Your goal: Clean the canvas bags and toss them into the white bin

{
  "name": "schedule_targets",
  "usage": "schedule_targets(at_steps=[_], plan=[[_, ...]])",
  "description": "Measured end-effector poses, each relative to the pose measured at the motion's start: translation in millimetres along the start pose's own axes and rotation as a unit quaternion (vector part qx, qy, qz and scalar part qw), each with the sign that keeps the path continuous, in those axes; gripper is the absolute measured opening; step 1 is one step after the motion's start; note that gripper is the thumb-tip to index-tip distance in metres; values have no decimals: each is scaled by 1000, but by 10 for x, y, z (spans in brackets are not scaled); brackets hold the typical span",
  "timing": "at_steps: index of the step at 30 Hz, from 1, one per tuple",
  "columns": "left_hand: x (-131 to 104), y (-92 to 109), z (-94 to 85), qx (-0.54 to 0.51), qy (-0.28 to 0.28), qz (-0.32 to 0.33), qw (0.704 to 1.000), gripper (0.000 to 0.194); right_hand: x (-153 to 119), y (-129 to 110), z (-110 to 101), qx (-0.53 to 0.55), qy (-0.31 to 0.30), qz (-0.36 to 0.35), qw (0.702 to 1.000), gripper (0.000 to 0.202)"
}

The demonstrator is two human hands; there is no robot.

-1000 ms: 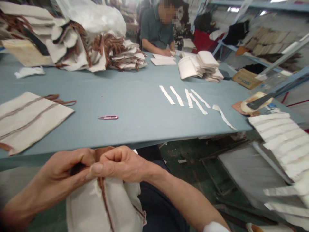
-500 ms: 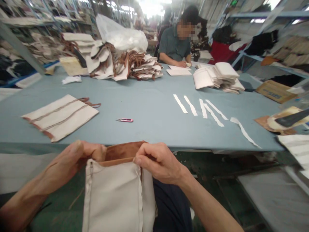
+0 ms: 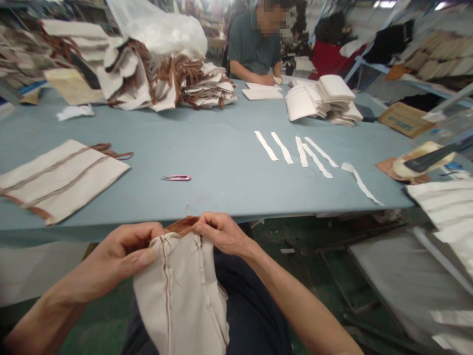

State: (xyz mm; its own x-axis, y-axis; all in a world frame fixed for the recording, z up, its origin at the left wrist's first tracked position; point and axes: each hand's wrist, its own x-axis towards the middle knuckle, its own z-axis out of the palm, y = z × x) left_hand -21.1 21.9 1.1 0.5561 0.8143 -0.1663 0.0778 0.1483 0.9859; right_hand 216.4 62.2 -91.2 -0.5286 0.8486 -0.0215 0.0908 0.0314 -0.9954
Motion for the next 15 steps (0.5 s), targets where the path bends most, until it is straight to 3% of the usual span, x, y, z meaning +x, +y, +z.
schedule_targets(at_steps=[9,15], plan=[[67,-8,-32,60,20,-17,998,50,-9,93,-13,22,-14,27,999,59],[81,62,-23,54,30,0,998,48,10,-123,-79,-3,-25,8,1000,44]])
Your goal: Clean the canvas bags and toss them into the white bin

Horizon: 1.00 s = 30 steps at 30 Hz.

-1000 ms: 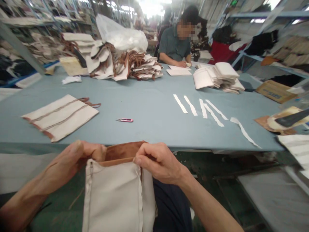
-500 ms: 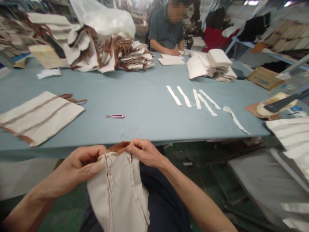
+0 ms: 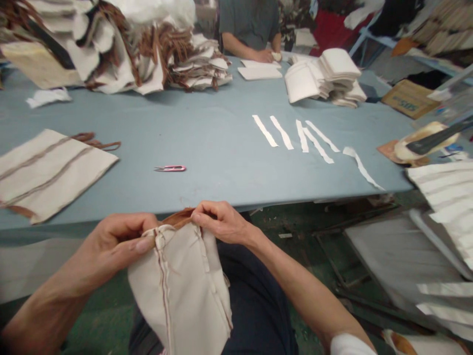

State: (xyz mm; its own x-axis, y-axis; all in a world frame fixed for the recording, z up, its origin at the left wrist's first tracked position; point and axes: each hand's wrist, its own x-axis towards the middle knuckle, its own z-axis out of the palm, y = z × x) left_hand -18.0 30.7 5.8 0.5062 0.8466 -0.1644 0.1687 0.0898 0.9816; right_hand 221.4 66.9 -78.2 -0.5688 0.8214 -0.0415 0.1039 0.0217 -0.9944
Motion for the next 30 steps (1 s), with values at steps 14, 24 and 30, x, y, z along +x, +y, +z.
schedule_targets(at_steps=[14,24,30], plan=[[-38,132,44,85,22,29,996,38,32,-745,121,-73,-76,-129,986,26],[-45,144,68,92,44,34,994,40,23,-789,88,-141,-66,-138,978,17],[-46,75,45,59,35,15,998,40,18,-863,95,-115,-96,-69,986,21]])
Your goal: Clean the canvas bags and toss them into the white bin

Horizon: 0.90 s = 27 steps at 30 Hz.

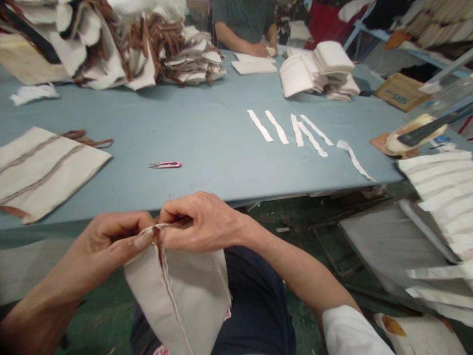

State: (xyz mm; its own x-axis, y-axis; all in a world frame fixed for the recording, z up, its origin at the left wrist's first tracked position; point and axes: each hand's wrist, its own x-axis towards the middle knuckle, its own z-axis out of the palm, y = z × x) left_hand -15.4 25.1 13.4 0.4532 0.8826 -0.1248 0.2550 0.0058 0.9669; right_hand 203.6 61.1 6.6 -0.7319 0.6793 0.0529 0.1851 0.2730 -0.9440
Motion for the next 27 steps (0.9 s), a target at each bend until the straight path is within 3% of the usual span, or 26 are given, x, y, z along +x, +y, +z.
schedule_targets(at_steps=[6,13,18,22,27], plan=[[17,39,1,45,6,3,999,44,-21,11,58,-3,27,-3,1000,15],[-47,-30,-42,101,-17,39,994,42,-31,93,71,12,17,-3,1000,20],[-75,-29,-11,113,-36,81,990,38,-37,162,80,88,-5,-4,996,26],[-130,-87,63,146,-7,114,983,34,-48,209,86,127,-14,-3,992,27],[-189,-142,98,143,32,90,985,37,-43,201,90,103,-12,4,995,27]])
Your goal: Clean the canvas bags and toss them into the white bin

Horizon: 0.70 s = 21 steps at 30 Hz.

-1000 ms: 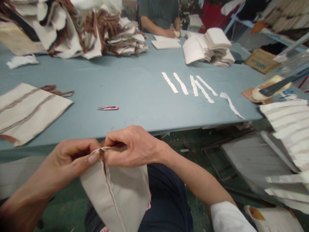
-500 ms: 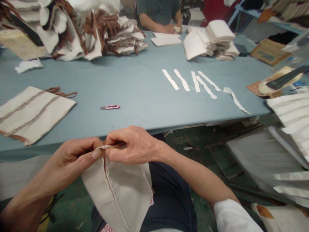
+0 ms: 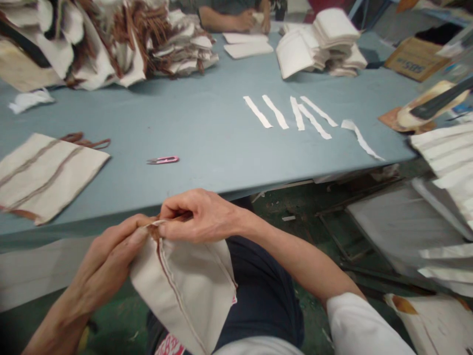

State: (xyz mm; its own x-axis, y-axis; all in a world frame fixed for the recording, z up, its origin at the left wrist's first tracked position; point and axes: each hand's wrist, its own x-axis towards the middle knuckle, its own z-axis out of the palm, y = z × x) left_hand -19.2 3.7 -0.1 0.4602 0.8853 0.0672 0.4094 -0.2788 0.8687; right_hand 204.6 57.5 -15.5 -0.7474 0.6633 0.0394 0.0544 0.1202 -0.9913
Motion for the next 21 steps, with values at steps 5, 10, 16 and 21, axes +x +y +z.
schedule_targets(at_steps=[5,10,16,21], plan=[[68,44,-91,-6,-10,-4,1000,35,31,-66,10,-56,2,-17,998,27],[128,21,-265,16,-74,-14,997,36,57,-71,40,-101,13,-24,995,23],[186,145,-440,106,-97,-1,990,26,61,-97,78,-126,25,-23,991,18],[269,292,-497,123,-117,-6,985,27,69,-136,77,-138,19,-26,990,18]])
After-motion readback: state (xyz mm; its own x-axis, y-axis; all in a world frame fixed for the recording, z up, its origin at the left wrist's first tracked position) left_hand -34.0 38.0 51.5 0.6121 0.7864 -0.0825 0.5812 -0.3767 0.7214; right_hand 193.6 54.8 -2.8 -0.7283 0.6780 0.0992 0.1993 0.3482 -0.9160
